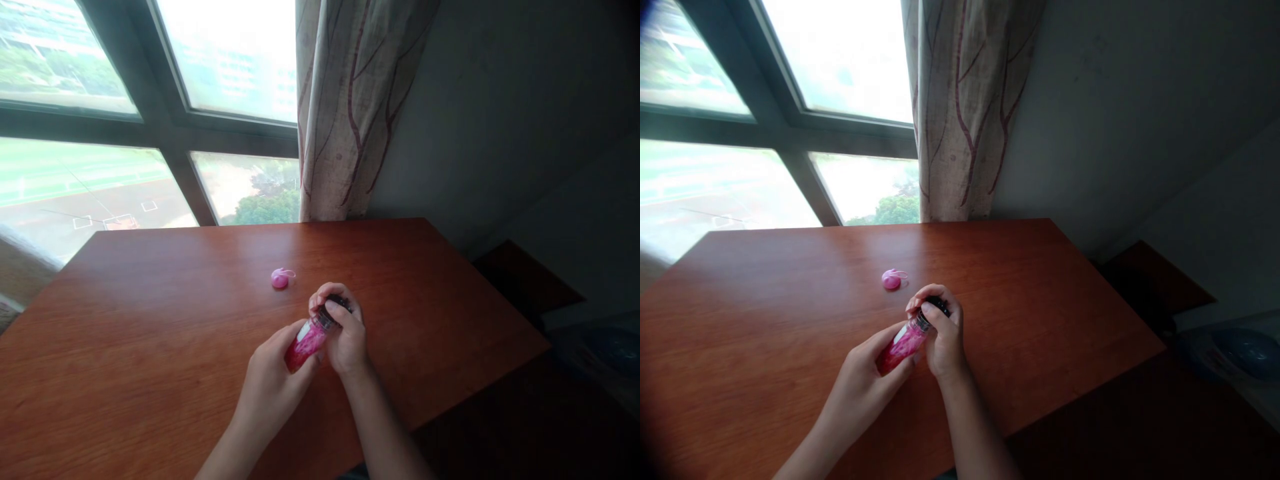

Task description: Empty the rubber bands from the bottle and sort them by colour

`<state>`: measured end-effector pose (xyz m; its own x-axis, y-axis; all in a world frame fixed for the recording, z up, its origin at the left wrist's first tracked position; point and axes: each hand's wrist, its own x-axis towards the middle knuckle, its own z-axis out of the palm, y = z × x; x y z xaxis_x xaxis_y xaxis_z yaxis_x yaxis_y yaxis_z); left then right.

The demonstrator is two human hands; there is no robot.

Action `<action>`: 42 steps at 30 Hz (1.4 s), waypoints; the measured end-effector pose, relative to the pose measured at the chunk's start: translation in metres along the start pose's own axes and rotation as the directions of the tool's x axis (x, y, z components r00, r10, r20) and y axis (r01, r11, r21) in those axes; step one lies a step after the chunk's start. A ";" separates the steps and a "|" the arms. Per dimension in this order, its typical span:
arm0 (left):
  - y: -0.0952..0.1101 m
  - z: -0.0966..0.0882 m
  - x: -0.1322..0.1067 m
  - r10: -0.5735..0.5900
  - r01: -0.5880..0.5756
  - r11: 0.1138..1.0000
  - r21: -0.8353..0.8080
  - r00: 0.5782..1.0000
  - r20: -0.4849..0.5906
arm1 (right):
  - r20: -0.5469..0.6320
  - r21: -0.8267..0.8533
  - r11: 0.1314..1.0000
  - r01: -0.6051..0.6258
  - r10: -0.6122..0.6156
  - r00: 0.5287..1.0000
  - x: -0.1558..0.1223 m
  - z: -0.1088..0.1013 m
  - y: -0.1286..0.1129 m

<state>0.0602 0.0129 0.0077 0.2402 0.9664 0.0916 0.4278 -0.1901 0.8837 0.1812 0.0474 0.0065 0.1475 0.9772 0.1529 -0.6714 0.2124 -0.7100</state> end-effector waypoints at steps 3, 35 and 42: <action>0.000 0.000 0.000 0.005 -0.005 1.000 0.000 1.000 -0.004 | -0.017 -0.014 1.000 0.002 -0.002 1.000 0.000 0.002 -0.001; -0.002 -0.001 0.001 0.022 -0.022 1.000 0.005 1.000 0.014 | -0.070 0.235 0.949 -0.212 0.234 0.970 0.007 -0.005 0.002; -0.002 -0.003 0.003 0.019 -0.019 1.000 0.022 1.000 0.012 | 0.071 0.103 0.958 -0.267 0.260 0.963 0.009 -0.006 -0.001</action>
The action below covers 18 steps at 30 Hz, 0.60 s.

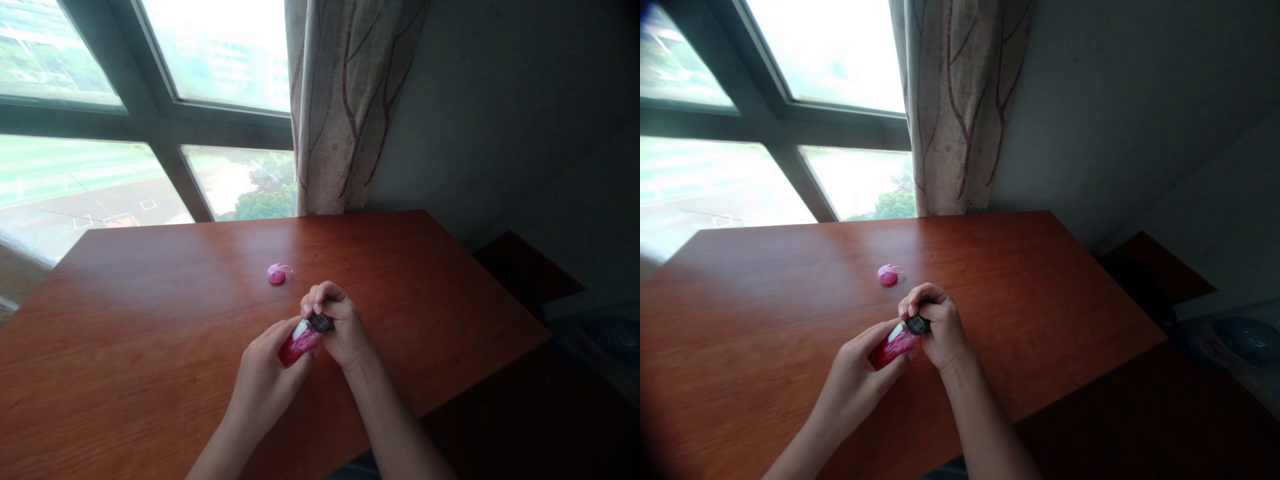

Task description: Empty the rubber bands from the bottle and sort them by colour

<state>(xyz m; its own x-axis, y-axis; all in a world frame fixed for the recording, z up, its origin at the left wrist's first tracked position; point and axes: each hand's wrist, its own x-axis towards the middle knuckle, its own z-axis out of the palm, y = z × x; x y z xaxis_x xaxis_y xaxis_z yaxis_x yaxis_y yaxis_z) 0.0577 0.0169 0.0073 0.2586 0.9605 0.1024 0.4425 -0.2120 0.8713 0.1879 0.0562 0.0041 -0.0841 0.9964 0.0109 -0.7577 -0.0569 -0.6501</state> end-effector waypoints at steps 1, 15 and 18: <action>-0.001 0.001 0.000 0.000 0.000 1.000 0.002 1.000 0.002 | -0.005 -0.009 1.000 -0.005 0.005 1.000 0.000 0.000 -0.001; -0.002 0.002 -0.002 0.013 -0.014 1.000 0.027 0.999 0.037 | -0.158 0.138 0.990 0.007 0.015 0.987 0.003 0.001 -0.008; -0.002 0.001 -0.003 0.008 -0.010 0.999 0.037 0.999 0.049 | -0.183 0.192 0.981 -0.021 0.057 0.981 0.005 -0.002 -0.011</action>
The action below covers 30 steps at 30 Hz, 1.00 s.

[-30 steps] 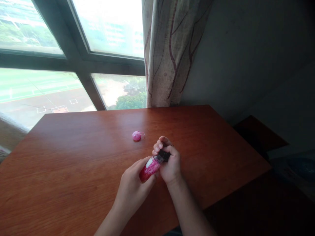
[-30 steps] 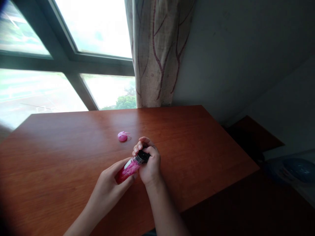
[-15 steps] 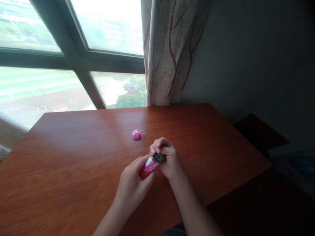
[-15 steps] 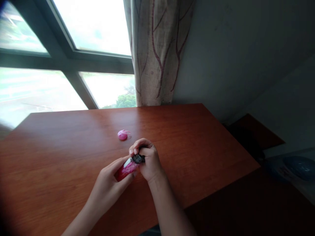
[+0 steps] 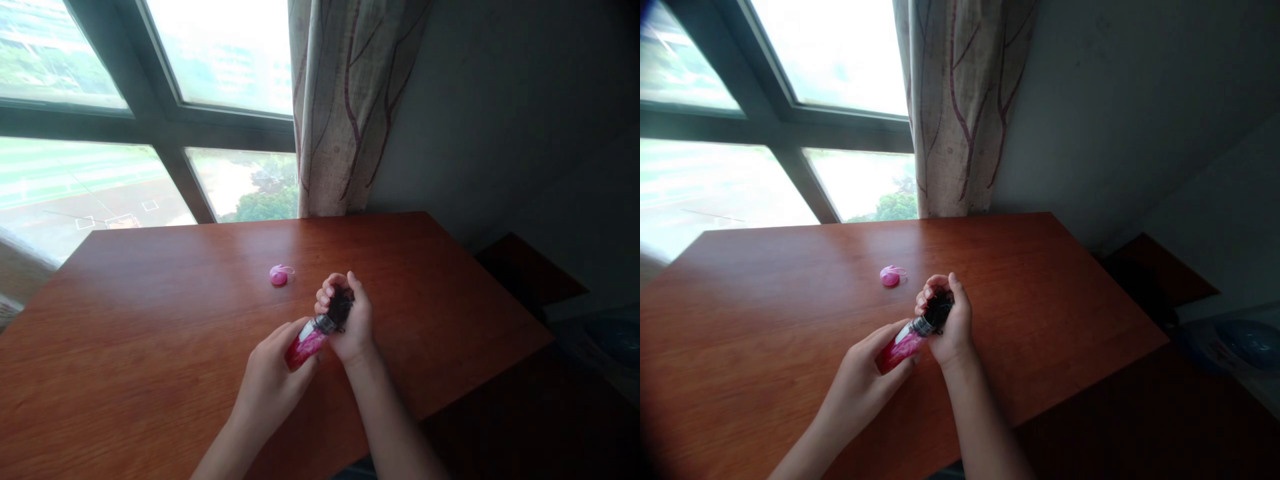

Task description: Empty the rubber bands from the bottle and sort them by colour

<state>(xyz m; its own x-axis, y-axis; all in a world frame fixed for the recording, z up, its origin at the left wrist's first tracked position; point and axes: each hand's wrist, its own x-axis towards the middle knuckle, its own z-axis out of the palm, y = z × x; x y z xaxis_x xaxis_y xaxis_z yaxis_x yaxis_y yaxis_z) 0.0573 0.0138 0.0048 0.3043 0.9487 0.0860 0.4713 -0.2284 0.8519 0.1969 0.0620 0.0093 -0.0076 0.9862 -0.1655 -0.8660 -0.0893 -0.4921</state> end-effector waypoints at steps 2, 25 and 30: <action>0.001 -0.001 -0.001 -0.003 0.003 1.000 0.005 1.000 0.012 | -0.001 0.023 1.000 -0.010 0.010 1.000 0.001 -0.002 -0.003; 0.001 0.004 0.000 0.017 -0.019 0.999 -0.041 0.998 -0.060 | -0.012 -0.064 0.979 0.193 -0.195 0.981 -0.010 0.008 0.016; -0.002 0.005 0.002 0.004 -0.011 0.996 -0.083 0.997 -0.080 | 0.075 -0.042 0.980 0.195 -0.191 0.979 -0.010 0.006 0.018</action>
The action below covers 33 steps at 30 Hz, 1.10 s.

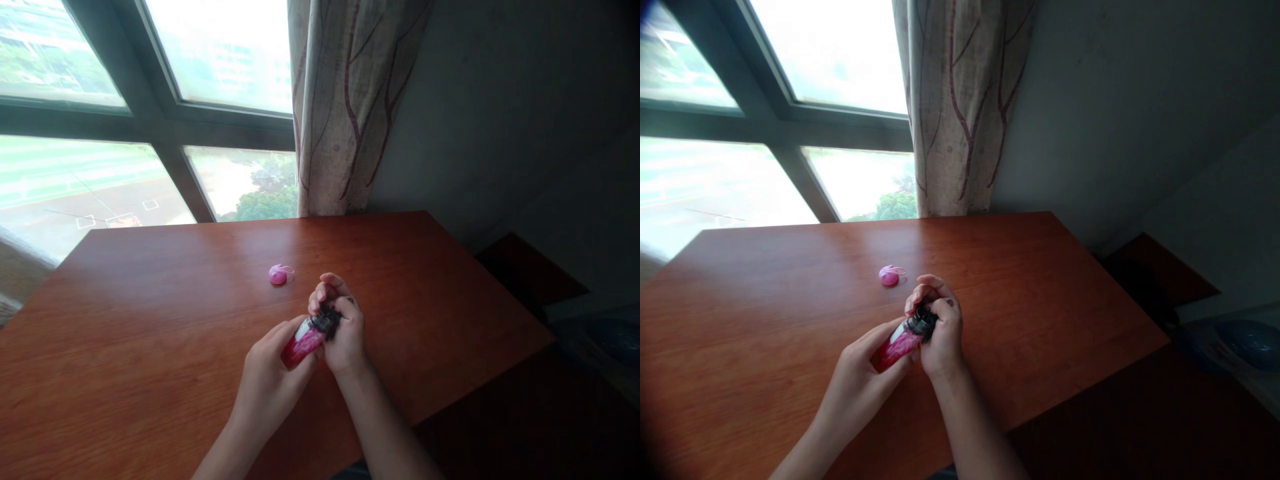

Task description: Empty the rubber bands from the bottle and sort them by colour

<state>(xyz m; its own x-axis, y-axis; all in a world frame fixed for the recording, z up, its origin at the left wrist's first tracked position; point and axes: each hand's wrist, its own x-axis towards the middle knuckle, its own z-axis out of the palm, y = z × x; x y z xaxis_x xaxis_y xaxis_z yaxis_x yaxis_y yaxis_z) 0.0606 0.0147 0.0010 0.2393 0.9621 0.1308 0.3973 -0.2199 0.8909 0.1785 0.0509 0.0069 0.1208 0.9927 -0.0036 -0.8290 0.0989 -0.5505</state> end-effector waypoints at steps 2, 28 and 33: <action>0.000 0.000 0.000 -0.002 0.001 1.000 -0.009 1.000 -0.003 | 0.033 0.009 1.000 -0.001 0.001 0.999 0.001 -0.001 0.000; -0.004 0.001 0.002 -0.007 0.007 1.000 0.018 1.000 0.011 | -0.028 0.146 0.971 -0.189 0.195 0.980 0.007 -0.001 -0.011; -0.001 -0.002 0.002 0.000 -0.001 0.999 0.033 1.000 0.025 | -0.092 0.132 0.968 -0.216 0.229 0.969 0.007 -0.001 -0.011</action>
<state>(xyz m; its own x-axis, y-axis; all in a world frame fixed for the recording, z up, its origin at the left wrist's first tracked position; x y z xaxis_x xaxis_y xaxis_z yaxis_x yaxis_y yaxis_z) 0.0592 0.0171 0.0015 0.2615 0.9577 0.1202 0.4261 -0.2263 0.8759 0.1888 0.0569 0.0125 -0.0224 0.9783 -0.2059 -0.9001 -0.1093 -0.4217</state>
